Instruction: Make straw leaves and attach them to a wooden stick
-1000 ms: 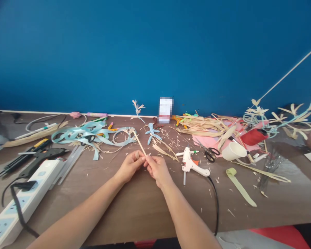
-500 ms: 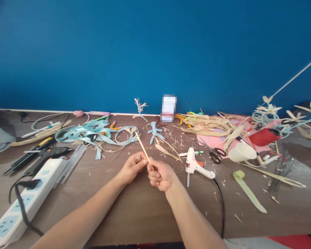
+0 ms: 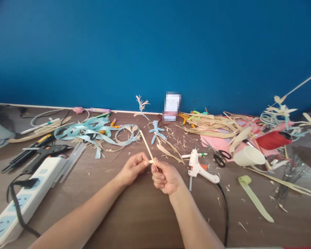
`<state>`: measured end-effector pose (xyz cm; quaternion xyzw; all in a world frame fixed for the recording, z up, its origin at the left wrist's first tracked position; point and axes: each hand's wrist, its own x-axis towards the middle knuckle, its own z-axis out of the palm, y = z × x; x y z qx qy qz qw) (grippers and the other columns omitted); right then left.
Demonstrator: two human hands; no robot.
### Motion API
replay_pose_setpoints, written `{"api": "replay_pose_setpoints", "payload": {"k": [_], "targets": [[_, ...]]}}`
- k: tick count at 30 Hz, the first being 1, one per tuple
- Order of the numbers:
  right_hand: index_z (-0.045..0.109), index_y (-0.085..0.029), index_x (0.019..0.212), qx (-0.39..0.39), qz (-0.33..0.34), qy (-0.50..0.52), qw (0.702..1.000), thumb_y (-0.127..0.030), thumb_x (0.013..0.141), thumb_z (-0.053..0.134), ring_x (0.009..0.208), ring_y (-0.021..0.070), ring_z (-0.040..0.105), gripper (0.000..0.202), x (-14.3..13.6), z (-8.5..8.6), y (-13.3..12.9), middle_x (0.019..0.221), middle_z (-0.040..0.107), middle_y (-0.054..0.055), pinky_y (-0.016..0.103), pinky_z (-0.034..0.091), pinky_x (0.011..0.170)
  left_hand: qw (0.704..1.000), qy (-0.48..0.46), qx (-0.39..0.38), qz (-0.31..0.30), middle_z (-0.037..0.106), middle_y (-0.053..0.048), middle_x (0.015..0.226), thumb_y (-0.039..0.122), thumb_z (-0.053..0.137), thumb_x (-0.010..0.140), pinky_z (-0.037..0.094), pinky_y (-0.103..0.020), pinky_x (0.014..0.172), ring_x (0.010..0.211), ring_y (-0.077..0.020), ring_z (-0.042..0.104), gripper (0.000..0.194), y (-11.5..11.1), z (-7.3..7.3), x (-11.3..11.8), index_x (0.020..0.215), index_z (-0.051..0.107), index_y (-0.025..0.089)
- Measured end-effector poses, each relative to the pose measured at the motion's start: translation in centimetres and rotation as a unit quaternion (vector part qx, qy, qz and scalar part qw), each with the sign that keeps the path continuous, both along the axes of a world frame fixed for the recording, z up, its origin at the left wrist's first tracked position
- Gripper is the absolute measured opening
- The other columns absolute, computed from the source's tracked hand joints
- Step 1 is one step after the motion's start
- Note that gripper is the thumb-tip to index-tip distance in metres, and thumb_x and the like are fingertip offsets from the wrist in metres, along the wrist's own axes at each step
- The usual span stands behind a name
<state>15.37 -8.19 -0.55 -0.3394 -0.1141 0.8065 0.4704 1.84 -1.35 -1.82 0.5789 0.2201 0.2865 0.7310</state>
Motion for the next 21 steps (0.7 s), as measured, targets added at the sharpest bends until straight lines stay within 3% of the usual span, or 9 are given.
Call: {"api": "replay_pose_setpoints", "payload": {"k": [7, 10, 12, 14, 16, 21], "targets": [[0.051, -0.016, 0.056, 0.02, -0.021, 0.02, 0.999, -0.038, 0.072, 0.057, 0.028, 0.002, 0.01, 0.029, 1.2, 0.4, -0.2, 0.031, 0.024, -0.011, 0.014, 0.012, 0.027, 0.999, -0.02, -0.046, 0.008, 0.03, 0.008, 0.046, 0.037, 0.057, 0.072, 0.014, -0.019, 0.041, 0.041, -0.0024, 0.021, 0.028, 0.0, -0.1, 0.1, 0.066, 0.043, 0.014], [0.047, -0.017, 0.054, 0.053, -0.113, 0.011, 0.992, -0.035, 0.069, 0.06, 0.029, 0.0019, 0.008, 0.027, 2.5, 0.9, -0.2, 0.033, 0.021, -0.012, 0.014, 0.01, 0.027, 0.992, -0.059, -0.098, 0.048, 0.025, 0.009, 0.045, 0.037, 0.059, 0.07, 0.012, -0.018, 0.04, 0.039, -0.0022, 0.018, 0.03, 0.5, -0.2, 0.2, 0.064, 0.04, 0.015], [0.048, -0.017, 0.057, 0.071, -0.198, -0.056, 0.976, -0.038, 0.071, 0.059, 0.031, 0.0023, 0.01, 0.027, 2.4, 1.0, -0.1, 0.035, 0.023, -0.012, 0.015, 0.011, 0.029, 0.985, -0.086, -0.129, 0.074, 0.024, 0.009, 0.046, 0.036, 0.06, 0.07, 0.011, -0.017, 0.039, 0.039, -0.0021, 0.016, 0.03, 0.8, -0.1, 0.2, 0.064, 0.039, 0.015], [0.051, -0.017, 0.062, 0.083, -0.223, -0.175, 0.955, -0.043, 0.073, 0.055, 0.031, 0.0026, 0.014, 0.028, 1.3, 0.7, 0.1, 0.037, 0.027, -0.011, 0.016, 0.012, 0.031, 0.981, -0.1, -0.147, 0.073, 0.024, 0.009, 0.046, 0.034, 0.06, 0.07, 0.01, -0.017, 0.039, 0.04, -0.002, 0.016, 0.028, 0.9, -0.1, 0.2, 0.065, 0.039, 0.015], [0.053, -0.016, 0.068, 0.111, -0.211, -0.278, 0.93, -0.046, 0.074, 0.052, 0.033, 0.0027, 0.018, 0.031, -0.3, 0.1, 0.4, 0.04, 0.032, -0.009, 0.017, 0.012, 0.033, 0.981, -0.104, -0.15, 0.067, 0.024, 0.009, 0.046, 0.033, 0.06, 0.07, 0.01, -0.017, 0.039, 0.039, -0.0019, 0.016, 0.027, 0.8, 0.0, 0.3, 0.066, 0.04, 0.015], [0.053, -0.016, 0.069, 0.171, -0.161, -0.425, 0.874, -0.049, 0.074, 0.05, 0.037, 0.0048, 0.022, 0.034, -2.3, -1.1, 0.6, 0.043, 0.03, -0.008, 0.019, 0.014, 0.036, 0.988, -0.08, -0.127, 0.038, 0.026, 0.009, 0.044, 0.034, 0.06, 0.07, 0.01, -0.017, 0.038, 0.038, -0.0013, 0.017, 0.027, 0.4, 0.0, 0.3, 0.065, 0.044, 0.014]]}}
